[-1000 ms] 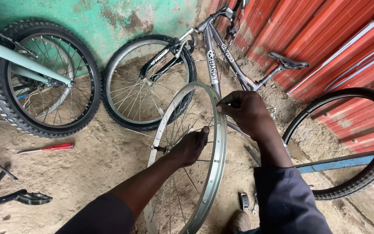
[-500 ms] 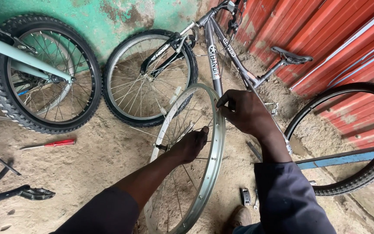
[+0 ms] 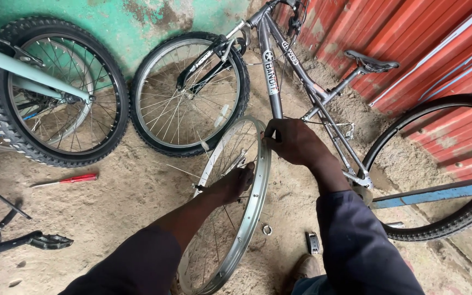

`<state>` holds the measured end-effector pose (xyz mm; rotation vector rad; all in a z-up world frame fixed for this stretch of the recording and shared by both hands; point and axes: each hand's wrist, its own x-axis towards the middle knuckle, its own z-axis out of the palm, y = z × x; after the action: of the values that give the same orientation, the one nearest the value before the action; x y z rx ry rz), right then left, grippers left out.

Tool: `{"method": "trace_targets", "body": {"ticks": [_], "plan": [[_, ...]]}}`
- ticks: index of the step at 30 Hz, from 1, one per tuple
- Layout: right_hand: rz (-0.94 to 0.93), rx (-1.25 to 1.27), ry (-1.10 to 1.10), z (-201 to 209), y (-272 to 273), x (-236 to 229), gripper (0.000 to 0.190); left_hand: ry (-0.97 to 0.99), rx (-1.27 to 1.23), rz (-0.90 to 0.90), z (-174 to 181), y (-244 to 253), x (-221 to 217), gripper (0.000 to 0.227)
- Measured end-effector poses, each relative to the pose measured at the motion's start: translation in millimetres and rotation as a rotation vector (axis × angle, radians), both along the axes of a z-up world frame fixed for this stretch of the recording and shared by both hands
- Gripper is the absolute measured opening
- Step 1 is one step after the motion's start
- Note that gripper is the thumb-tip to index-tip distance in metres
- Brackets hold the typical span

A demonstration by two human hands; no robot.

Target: The person is working on a bicycle wheel, using a spoke wrench to tighten the spokes. They rotate the wheel to access different spokes and adjust the tension.

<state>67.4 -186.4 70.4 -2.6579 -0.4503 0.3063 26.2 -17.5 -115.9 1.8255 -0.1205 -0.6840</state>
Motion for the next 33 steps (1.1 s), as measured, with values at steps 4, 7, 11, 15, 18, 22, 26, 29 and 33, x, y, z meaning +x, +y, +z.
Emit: {"method": "trace_targets", "body": {"ticks": [4,7,11,15,18,22,26,29,33], "plan": [[0.047,0.082,-0.011,10,1,-4,0.020,-0.074,-0.018,-0.056,20,8,-6,0.062],[0.051,0.130,-0.018,3,-1,0,0.015,-0.095,-0.029,-0.057,21,8,-5,0.060],[0.048,0.089,-0.045,-1,-5,3,0.015,-0.105,-0.039,-0.057,25,10,-7,0.062],[-0.036,0.174,-0.019,5,-6,0,0.024,-0.149,-0.125,-0.056,25,10,-6,0.061],[-0.167,0.178,-0.060,-10,-17,12,0.028,-0.208,-0.133,-0.081,20,10,1,0.065],[-0.133,0.393,-0.049,5,-5,-5,0.021,-0.210,-0.141,-0.075,33,11,-2,0.062],[-0.221,0.545,0.044,-9,-3,-1,0.019,-0.252,-0.125,-0.093,32,8,3,0.064],[-0.401,0.710,0.167,-18,1,0,0.033,-0.269,-0.093,-0.092,39,8,1,0.065],[-0.445,0.850,0.265,-25,11,-3,0.054,-0.284,-0.061,-0.093,40,6,-3,0.064]]}}
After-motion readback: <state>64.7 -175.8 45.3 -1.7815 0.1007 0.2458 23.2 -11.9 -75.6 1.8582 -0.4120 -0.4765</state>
